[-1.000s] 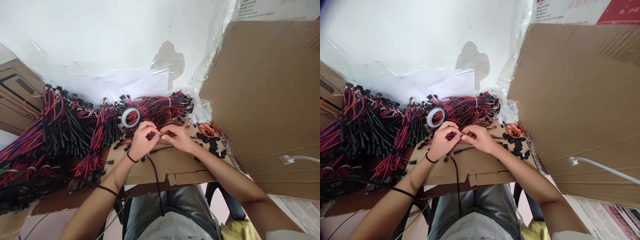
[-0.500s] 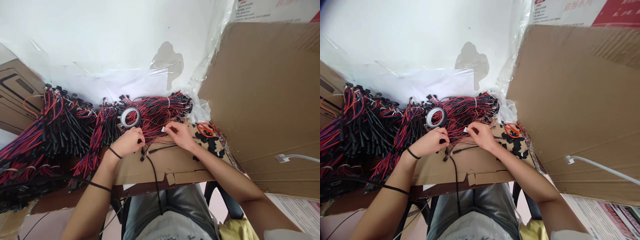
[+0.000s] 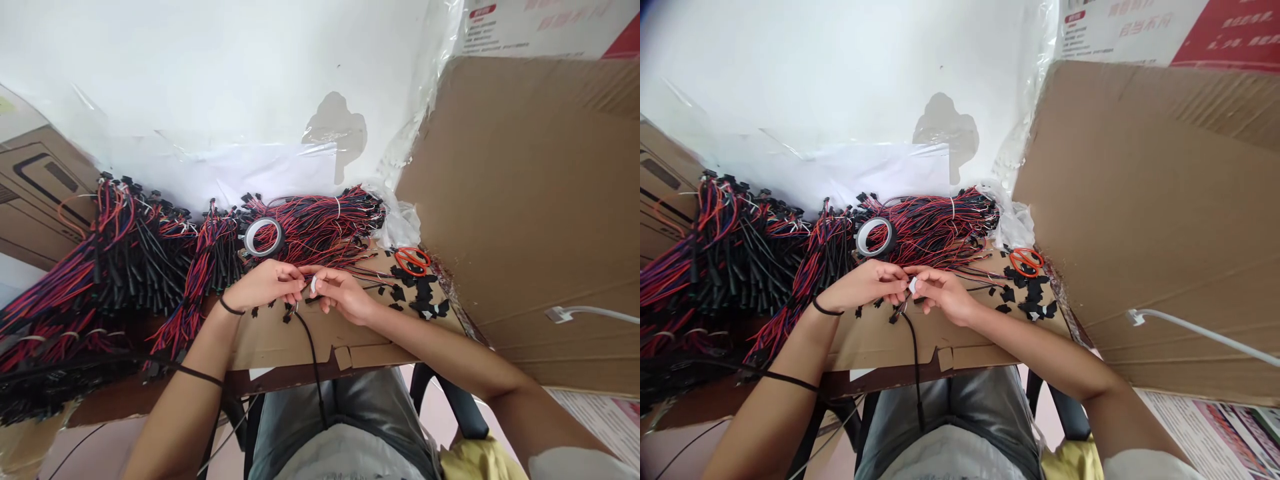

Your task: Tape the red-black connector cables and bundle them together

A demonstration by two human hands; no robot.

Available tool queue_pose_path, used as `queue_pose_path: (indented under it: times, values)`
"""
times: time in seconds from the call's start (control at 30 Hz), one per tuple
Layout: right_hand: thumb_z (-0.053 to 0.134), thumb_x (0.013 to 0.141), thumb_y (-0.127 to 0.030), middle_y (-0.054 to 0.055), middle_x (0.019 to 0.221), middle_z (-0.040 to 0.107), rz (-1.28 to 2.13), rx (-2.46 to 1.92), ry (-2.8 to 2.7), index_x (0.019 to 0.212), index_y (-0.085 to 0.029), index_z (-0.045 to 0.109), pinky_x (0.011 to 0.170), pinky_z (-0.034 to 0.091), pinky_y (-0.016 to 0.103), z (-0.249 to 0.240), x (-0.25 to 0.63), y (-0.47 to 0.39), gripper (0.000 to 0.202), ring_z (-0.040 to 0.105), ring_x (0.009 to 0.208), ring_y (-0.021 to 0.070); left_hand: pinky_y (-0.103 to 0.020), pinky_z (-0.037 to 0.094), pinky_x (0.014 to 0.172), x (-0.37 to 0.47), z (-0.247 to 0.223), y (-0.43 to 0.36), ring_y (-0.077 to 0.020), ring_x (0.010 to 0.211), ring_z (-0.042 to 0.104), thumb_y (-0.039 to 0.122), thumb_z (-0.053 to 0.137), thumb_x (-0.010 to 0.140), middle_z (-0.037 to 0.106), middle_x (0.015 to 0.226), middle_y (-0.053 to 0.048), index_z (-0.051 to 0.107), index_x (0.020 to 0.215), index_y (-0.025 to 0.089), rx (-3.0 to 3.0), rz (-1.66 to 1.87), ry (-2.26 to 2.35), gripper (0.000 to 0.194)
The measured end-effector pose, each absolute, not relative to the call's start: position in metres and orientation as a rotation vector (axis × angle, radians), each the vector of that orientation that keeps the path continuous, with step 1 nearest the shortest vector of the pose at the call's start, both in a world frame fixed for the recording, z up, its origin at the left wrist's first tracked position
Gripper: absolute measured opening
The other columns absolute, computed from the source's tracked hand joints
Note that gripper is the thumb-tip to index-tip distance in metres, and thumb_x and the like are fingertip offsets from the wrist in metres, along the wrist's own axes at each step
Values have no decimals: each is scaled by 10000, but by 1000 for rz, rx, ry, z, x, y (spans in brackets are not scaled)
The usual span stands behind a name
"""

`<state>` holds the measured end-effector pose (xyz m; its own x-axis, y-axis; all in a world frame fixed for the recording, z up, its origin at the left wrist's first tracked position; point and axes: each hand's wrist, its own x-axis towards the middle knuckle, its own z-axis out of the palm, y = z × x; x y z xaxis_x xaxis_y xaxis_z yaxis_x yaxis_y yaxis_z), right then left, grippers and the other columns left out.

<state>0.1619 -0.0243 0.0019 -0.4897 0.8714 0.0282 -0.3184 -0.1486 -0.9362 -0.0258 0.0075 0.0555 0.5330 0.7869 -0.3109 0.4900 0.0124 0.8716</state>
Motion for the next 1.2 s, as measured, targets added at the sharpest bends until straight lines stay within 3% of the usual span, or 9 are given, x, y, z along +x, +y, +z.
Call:
queue_pose_path:
  times: [0.17, 0.37, 0.47, 0.6, 0.87, 1.1, 1.2]
  values:
    - [751, 694, -421, -26, 692, 479, 1863, -639, -926, 723, -196, 530, 422, 357, 164, 8, 162, -25, 316, 415, 557, 70, -233, 509, 532, -26, 52, 9, -136, 554, 650, 462, 720, 701, 699, 669, -39, 613, 763, 142, 1531, 194, 1044, 343]
    - [767, 655, -340, -67, 632, 371, 1724, -679, -830, 677, -192, 445, 383, 238, 158, 21, 188, 0, 355, 339, 486, 46, -250, 533, 544, -30, 45, 12, -157, 571, 673, 487, 776, 646, 701, 666, -42, 568, 727, 146, 1442, 109, 973, 407]
    - [763, 662, -332, -71, 613, 361, 1775, -713, -870, 678, -189, 442, 390, 226, 159, 22, 197, 10, 352, 337, 481, 43, -267, 548, 581, -31, 41, 14, -177, 630, 693, 517, 806, 597, 715, 693, -57, 577, 748, 146, 1346, 110, 947, 461]
    - [775, 649, -308, -74, 600, 367, 1857, -705, -846, 675, -185, 438, 394, 223, 149, 18, 200, 16, 360, 329, 480, 36, -277, 559, 649, -25, 35, 16, -177, 699, 702, 559, 757, 657, 734, 791, -94, 645, 814, 129, 1210, 246, 955, 472]
    - [789, 642, -303, -77, 594, 380, 1890, -681, -844, 691, -178, 441, 393, 237, 137, 17, 200, 18, 374, 348, 475, 28, -255, 563, 622, 6, 22, 23, -167, 675, 694, 302, 675, 814, 720, 761, -102, 674, 859, 89, 996, 400, 900, 217]
    - [781, 663, -342, -79, 584, 390, 1864, -689, -905, 688, -176, 450, 379, 218, 146, 17, 200, 18, 370, 350, 448, 26, -146, 442, 423, 22, 18, 26, -69, 484, 550, 208, 528, 898, 615, 630, -38, 659, 836, 78, 797, 465, 904, 195]
    - [774, 673, -350, -82, 575, 385, 1841, -693, -919, 688, -178, 454, 372, 217, 148, 16, 200, 18, 363, 343, 439, 26, -111, 286, 348, 24, 16, 27, -12, 364, 345, 236, 579, 871, 487, 527, 31, 631, 795, 83, 797, 446, 824, 178]
